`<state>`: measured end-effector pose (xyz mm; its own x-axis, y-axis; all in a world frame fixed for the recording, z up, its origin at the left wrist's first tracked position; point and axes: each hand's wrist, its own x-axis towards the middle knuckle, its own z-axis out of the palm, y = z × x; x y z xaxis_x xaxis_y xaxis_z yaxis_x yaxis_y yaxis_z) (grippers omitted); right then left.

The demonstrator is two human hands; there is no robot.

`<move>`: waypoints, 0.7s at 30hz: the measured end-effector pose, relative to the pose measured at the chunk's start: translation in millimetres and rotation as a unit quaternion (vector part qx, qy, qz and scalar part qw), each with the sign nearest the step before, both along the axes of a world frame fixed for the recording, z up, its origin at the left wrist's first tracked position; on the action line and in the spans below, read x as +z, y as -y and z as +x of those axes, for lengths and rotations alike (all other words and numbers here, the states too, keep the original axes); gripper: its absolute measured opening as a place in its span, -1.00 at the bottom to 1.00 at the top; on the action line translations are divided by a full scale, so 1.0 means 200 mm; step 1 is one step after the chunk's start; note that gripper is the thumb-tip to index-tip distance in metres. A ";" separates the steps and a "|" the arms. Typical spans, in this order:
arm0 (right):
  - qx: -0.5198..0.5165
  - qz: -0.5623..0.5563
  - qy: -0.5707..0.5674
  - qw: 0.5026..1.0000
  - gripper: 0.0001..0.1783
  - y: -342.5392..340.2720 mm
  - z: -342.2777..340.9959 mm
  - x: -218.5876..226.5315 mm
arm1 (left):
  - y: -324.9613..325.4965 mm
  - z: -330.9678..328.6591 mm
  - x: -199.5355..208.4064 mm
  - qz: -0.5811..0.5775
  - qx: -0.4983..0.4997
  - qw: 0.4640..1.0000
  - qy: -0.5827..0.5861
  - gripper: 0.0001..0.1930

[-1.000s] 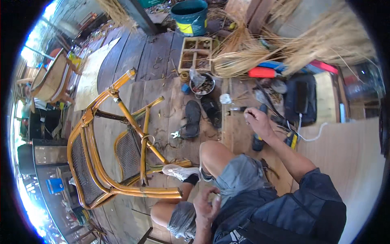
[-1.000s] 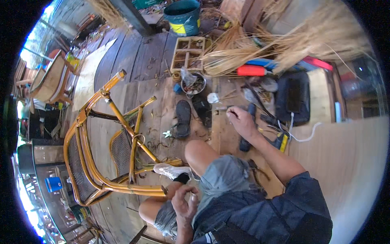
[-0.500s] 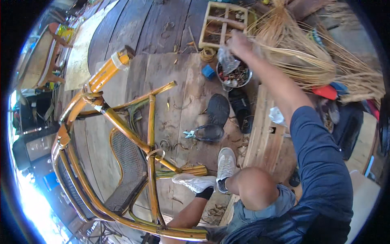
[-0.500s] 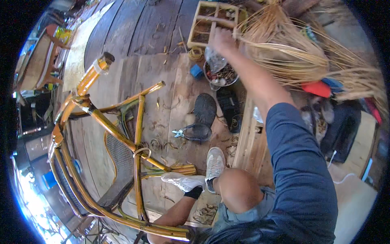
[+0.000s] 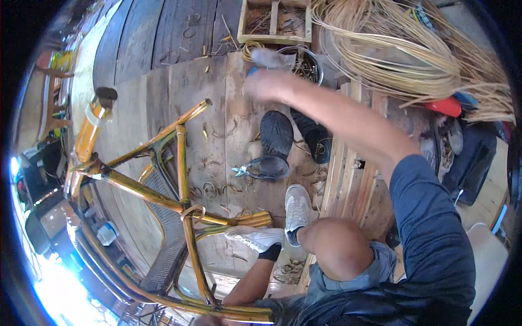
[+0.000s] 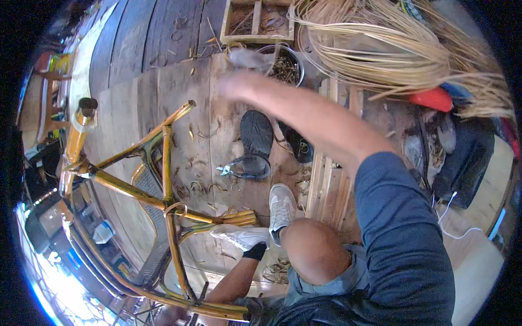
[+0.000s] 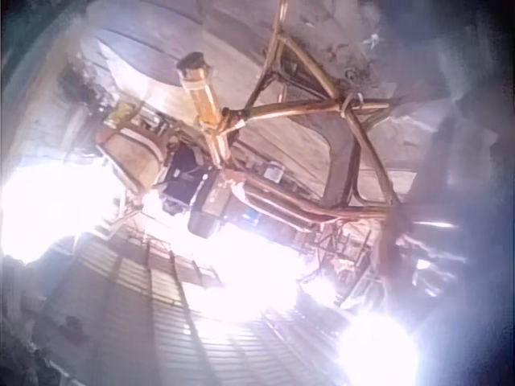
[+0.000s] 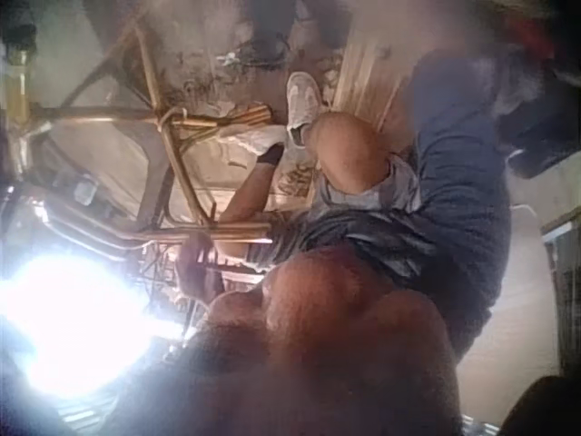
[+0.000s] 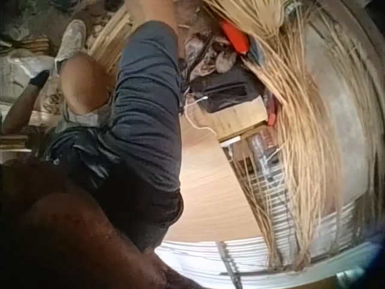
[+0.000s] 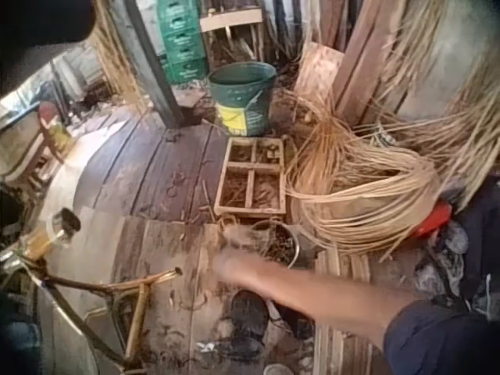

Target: The person is repairing a rattan chair by weaving thin strips of rattan around the frame joints. They use a hammer to tap the strips into place and a drill to secure them. The person works on multiple joints of the chair frame, ensuring the strips are tightly woven.

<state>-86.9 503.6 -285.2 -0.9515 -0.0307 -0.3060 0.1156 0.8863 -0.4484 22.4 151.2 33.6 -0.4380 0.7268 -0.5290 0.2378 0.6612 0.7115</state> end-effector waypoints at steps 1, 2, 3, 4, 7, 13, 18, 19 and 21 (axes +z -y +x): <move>0.059 -0.067 -0.022 0.996 -0.85 0.18 0.05 0.29 | 0.02 -0.03 0.06 -0.011 -0.032 0.997 -0.069 -0.40; 0.074 -0.084 -0.001 0.994 -0.86 0.28 0.09 0.42 | -0.02 -0.06 0.09 -0.013 -0.079 0.987 -0.142 -0.39; 0.066 -0.126 -0.117 0.983 -0.86 0.34 0.20 0.55 | -0.07 -0.08 0.10 -0.021 -0.100 0.968 -0.231 -0.37; 0.111 -0.157 -0.144 0.971 -0.86 0.40 0.25 0.68 | -0.12 -0.10 0.11 -0.029 -0.096 0.943 -0.318 -0.36; 0.162 -0.171 -0.307 0.922 -0.82 0.37 0.52 1.04 | -0.38 -0.18 -0.02 0.054 -0.012 0.931 -0.362 -0.31; 0.112 -0.107 -0.321 0.934 -0.77 -0.03 0.72 1.49 | -0.30 -0.12 0.24 -0.029 0.207 0.975 -0.071 -0.73; 0.005 -0.036 -0.261 0.965 -0.73 -0.51 0.94 1.70 | -0.10 0.01 0.63 -0.043 0.153 0.934 -0.321 -0.90; -0.004 -0.029 -0.236 0.971 -0.71 -0.54 0.99 1.75 | 0.03 0.01 0.70 -0.060 0.162 0.895 -0.412 -0.89; -0.028 -0.022 -0.199 0.979 -0.70 -0.54 1.03 1.78 | 0.42 -0.03 0.89 -0.162 0.188 0.784 -0.569 -0.85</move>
